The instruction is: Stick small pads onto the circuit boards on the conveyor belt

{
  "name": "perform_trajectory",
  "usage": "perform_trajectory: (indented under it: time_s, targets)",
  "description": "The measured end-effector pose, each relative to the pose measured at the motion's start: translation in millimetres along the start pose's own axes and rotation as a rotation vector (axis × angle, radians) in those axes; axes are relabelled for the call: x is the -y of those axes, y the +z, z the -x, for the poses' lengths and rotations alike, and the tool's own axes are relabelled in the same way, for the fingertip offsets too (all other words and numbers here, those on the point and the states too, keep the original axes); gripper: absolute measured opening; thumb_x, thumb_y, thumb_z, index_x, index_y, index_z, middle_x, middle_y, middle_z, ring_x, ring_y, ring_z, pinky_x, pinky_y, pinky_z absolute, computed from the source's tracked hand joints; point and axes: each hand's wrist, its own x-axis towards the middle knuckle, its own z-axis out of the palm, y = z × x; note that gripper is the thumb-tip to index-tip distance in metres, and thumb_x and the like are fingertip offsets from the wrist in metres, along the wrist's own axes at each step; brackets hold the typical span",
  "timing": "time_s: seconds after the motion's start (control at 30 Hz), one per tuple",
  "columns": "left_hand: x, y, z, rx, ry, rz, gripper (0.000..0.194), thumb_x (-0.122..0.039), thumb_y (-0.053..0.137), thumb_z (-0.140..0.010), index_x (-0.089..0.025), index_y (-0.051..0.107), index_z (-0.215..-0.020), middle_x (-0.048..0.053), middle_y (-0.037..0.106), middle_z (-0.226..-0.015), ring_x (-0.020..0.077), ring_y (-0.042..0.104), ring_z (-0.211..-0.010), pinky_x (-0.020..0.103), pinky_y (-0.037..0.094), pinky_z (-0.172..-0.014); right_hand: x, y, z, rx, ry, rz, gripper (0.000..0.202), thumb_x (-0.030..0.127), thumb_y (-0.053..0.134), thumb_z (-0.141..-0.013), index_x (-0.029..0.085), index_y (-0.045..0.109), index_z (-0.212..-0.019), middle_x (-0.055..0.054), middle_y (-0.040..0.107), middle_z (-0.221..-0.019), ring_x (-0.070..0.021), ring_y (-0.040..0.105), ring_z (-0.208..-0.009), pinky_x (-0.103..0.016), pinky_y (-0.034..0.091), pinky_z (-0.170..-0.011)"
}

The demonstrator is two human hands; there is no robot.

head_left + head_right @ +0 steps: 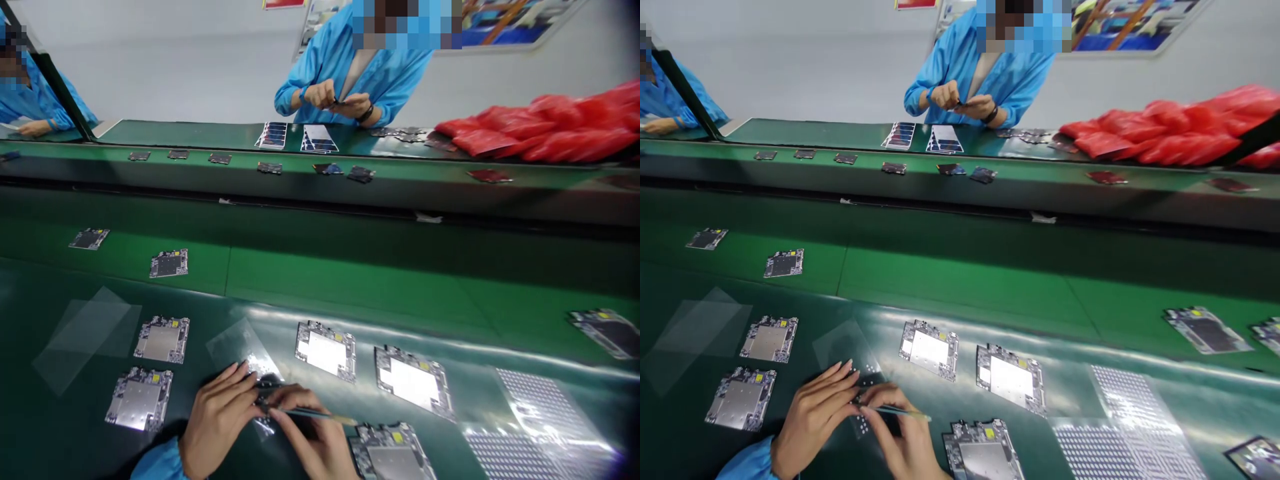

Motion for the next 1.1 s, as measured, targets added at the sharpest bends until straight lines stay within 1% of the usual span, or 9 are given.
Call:
perform_trajectory:
  time_s: [0.13,0.23,0.3,0.4,0.5,0.63,0.77,0.87,1.1]
  targets:
    - [-1,1.0,-1,0.024,0.011,-0.034,0.032,-0.025,0.037,-0.099,-0.012,0.066,-0.098,0.008,0.073,-0.102,0.0209,0.066,-0.104,0.036,0.057,-0.091,2,5,0,-0.023,0.015,-0.007,0.012,0.014,0.062,-0.086,0.025,0.063,-0.085,0.0,0.066,-0.078,-0.0161,0.066,-0.072,-0.023,0.054,-0.07]
    - [0,1.1,1,0.028,0.023,-0.054,0.032,-0.025,0.037,-0.099,-0.012,0.066,-0.098,0.008,0.073,-0.103,0.0209,0.065,-0.105,0.036,0.056,-0.091,8,3,-4,-0.079,0.088,-0.141,0.009,0.019,0.063,-0.087,0.026,0.062,-0.081,0.001,0.066,-0.074,-0.015,0.065,-0.065,-0.022,0.053,-0.062]
    - [3,-1.2,4,0.045,0.054,-0.066,0.03,-0.024,0.038,-0.099,-0.012,0.065,-0.101,0.008,0.072,-0.106,0.0206,0.064,-0.109,0.035,0.055,-0.093,8,-8,-13,-0.171,0.179,-0.25,0.008,0.024,0.065,-0.085,0.026,0.059,-0.08,0.002,0.065,-0.072,-0.0142,0.064,-0.06,-0.023,0.052,-0.058]
    - [10,-7.1,7,0.124,0.111,-0.076,0.026,-0.029,0.046,-0.096,-0.014,0.062,-0.11,0.007,0.069,-0.114,0.0217,0.059,-0.115,0.036,0.055,-0.094,0,-38,-34,-0.405,0.296,-0.284,0.021,0.035,0.074,-0.077,0.026,0.055,-0.079,0.004,0.064,-0.069,-0.0148,0.062,-0.058,-0.026,0.052,-0.058]
    - [13,-7.2,-8,0.163,0.142,-0.088,0.046,-0.048,0.059,-0.086,-0.013,0.059,-0.116,0.012,0.066,-0.118,0.0285,0.057,-0.117,0.041,0.056,-0.091,-16,-67,-55,-0.554,0.345,-0.249,0.035,0.043,0.08,-0.066,0.026,0.052,-0.08,0.004,0.065,-0.072,-0.0156,0.062,-0.056,-0.028,0.051,-0.057]
    - [1,11.5,-52,0.198,0.13,-0.147,0.062,-0.056,0.065,-0.078,-0.01,0.055,-0.119,0.021,0.054,-0.131,0.036,0.05,-0.122,0.051,0.051,-0.094,-34,-73,-69,-0.552,0.342,-0.253,0.041,0.048,0.08,-0.062,0.025,0.051,-0.077,0.004,0.064,-0.071,-0.0148,0.061,-0.052,-0.029,0.051,-0.056]
    - [-7,34.8,-81,0.317,0.108,-0.161,0.063,-0.051,0.069,-0.076,-0.014,0.05,-0.124,0.019,0.044,-0.142,0.0341,0.043,-0.129,0.051,0.045,-0.102,-38,-62,-69,-0.519,0.339,-0.274,0.038,0.047,0.08,-0.063,0.024,0.05,-0.074,0.003,0.064,-0.068,-0.0158,0.064,-0.057,-0.029,0.052,-0.06]
    - [-3,42.5,-80,0.35,0.092,-0.133,0.062,-0.048,0.068,-0.078,-0.014,0.046,-0.126,0.018,0.042,-0.143,0.0327,0.041,-0.131,0.05,0.042,-0.104,-39,-59,-68,-0.497,0.351,-0.279,0.038,0.045,0.081,-0.062,0.023,0.051,-0.072,0.002,0.065,-0.065,-0.017,0.065,-0.058,-0.029,0.052,-0.06]
    - [8,41.8,-72,0.349,0.151,-0.066,0.062,-0.048,0.058,-0.086,-0.013,0.036,-0.133,0.019,0.039,-0.145,0.0313,0.032,-0.136,0.051,0.041,-0.105,-40,-60,-67,-0.468,0.351,-0.247,0.036,0.045,0.08,-0.063,0.022,0.054,-0.071,0.0,0.069,-0.067,-0.0175,0.064,-0.06,-0.028,0.051,-0.057]
